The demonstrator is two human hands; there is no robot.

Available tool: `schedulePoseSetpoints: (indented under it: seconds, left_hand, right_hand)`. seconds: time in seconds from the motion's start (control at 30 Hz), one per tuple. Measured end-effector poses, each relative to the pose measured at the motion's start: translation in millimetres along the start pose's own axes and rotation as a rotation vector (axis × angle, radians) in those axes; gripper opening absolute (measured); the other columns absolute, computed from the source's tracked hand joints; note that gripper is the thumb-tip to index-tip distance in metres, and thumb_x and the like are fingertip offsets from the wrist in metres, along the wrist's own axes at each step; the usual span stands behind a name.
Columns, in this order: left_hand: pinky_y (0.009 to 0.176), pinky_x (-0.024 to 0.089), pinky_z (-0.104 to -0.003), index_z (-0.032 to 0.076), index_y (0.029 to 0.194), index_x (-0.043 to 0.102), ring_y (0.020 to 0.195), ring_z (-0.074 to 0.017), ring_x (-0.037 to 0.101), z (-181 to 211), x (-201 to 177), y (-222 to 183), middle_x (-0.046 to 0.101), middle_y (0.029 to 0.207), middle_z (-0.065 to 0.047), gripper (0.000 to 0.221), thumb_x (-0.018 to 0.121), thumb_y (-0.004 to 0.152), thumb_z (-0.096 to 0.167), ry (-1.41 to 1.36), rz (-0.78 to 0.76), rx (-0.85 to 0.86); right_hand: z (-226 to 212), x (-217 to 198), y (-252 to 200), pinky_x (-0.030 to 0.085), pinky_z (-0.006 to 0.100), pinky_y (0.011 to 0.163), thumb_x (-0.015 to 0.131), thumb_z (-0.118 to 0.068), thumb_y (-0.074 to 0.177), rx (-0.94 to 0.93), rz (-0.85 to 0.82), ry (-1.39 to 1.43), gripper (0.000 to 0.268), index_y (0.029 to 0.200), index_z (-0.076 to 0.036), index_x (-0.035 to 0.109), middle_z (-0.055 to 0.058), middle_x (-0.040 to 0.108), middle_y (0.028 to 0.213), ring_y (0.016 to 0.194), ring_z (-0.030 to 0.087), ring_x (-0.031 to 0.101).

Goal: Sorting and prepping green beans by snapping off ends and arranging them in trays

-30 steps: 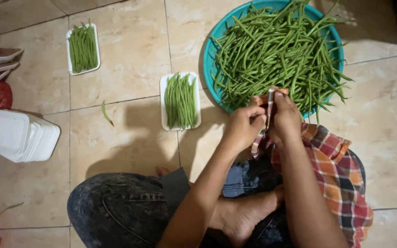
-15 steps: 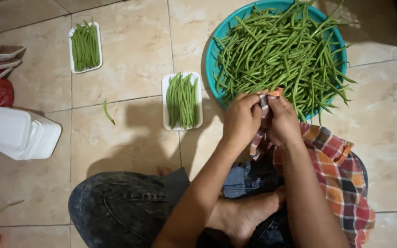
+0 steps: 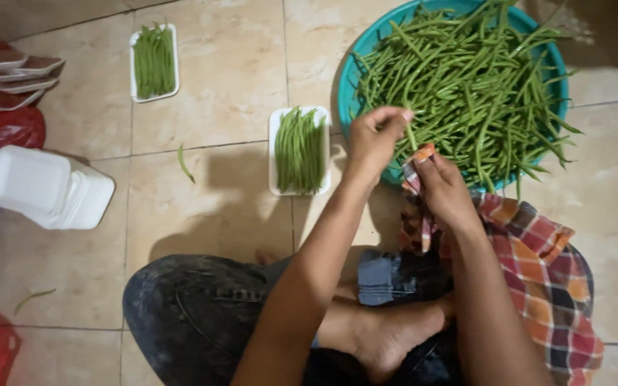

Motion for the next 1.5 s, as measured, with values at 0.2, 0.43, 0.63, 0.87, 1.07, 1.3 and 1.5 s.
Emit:
schedulePoseSetpoints:
  seconds: [0.2, 0.43, 0.63, 0.87, 1.07, 1.3, 1.5]
  left_hand:
    - [0.053, 0.06, -0.027, 0.015, 0.096, 0.079, 0.07, -0.0176, 0.077, 27.8, -60.8, 37.8, 0.079, 0.083, -0.008, 0.023, 0.075, 0.088, 0.036, -0.019, 0.144, -0.067]
    - [0.052, 0.055, -0.035, 0.008, 0.083, 0.079, 0.057, -0.022, 0.068, -31.0, -136.3, 98.3, 0.072, 0.068, -0.012, 0.016, 0.078, 0.086, 0.024, 0.434, -0.058, 0.152]
    - [0.089, 0.061, -0.043, 0.018, 0.1, 0.078, 0.102, -0.0326, 0.076, -56.1, -140.8, 65.0, 0.079, 0.093, -0.008, 0.025, 0.079, 0.086, 0.038, 0.975, -0.102, -0.132]
    - [0.086, 0.061, -0.047, 0.008, 0.094, 0.076, 0.098, -0.038, 0.076, -85.2, -140.5, 67.7, 0.076, 0.088, -0.016, 0.026, 0.08, 0.084, 0.032, 1.008, -0.063, -0.056]
    - [0.09, 0.059, -0.048, 0.005, 0.097, 0.069, 0.101, -0.0402, 0.073, -97.0, -142.4, 65.2, 0.072, 0.091, -0.019, 0.03, 0.08, 0.086, 0.03, 1.023, -0.058, 0.077]
    - [0.082, 0.061, -0.047, 0.012, 0.098, 0.071, 0.094, -0.0369, 0.075, -42.5, -104.6, 37.8, 0.076, 0.085, -0.013, 0.025, 0.079, 0.087, 0.032, 0.794, -0.048, 0.166]
    - [0.073, 0.063, -0.038, 0.027, 0.092, 0.072, 0.085, -0.0257, 0.077, 14.4, -9.7, -31.4, 0.077, 0.08, 0.0, 0.009, 0.077, 0.085, 0.029, 0.454, -0.236, 0.368]
  right_hand:
    - [-4.0, -6.7, 1.0, 0.043, 0.032, 0.082, 0.056, -0.012, 0.111, -0.031, -0.054, -0.01, 0.025, 0.088, -0.009, 0.063, -0.001, 0.054, 0.08, 0.081, 0.014, 0.049]
    - [2.8, -7.9, 6.2, 0.035, 0.024, 0.056, 0.053, -0.016, 0.113, 0.12, 0.108, 0.15, 0.029, 0.085, -0.012, 0.06, -0.002, 0.05, 0.064, 0.057, 0.007, 0.042]
    - [-57.3, 12.2, -8.2, 0.042, 0.025, 0.054, 0.051, -0.018, 0.107, 0.248, 0.188, 0.253, 0.028, 0.091, -0.004, 0.069, 0.004, 0.054, 0.062, 0.057, 0.012, 0.052]
    - [-72.5, 14.9, -11.7, 0.044, 0.034, 0.058, 0.054, -0.017, 0.1, 0.292, 0.246, 0.298, 0.028, 0.075, -0.005, 0.059, 0.01, 0.052, 0.063, 0.057, 0.019, 0.05]
    - [-64.5, 11.7, -10.4, 0.043, 0.039, 0.067, 0.053, -0.017, 0.101, 0.275, 0.212, 0.249, 0.026, 0.084, -0.001, 0.066, 0.015, 0.057, 0.069, 0.066, 0.023, 0.054]
    - [-28.8, 3.2, 4.0, 0.047, 0.024, 0.061, 0.053, -0.04, 0.096, 0.395, 0.029, 0.779, 0.05, 0.128, -0.004, 0.067, 0.0, 0.065, 0.08, 0.067, 0.012, 0.059]
    - [-17.2, -3.6, 14.6, 0.055, 0.037, 0.09, 0.06, -0.033, 0.099, 0.355, -0.07, 1.027, 0.023, 0.108, -0.014, 0.069, 0.007, 0.074, 0.108, 0.099, 0.025, 0.071]
Point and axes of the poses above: each hand's wrist, its own y-axis towards the middle knuckle, its own x-axis out of the palm, z = x × y, the point moved 4 cm from there along y, towards the middle knuckle
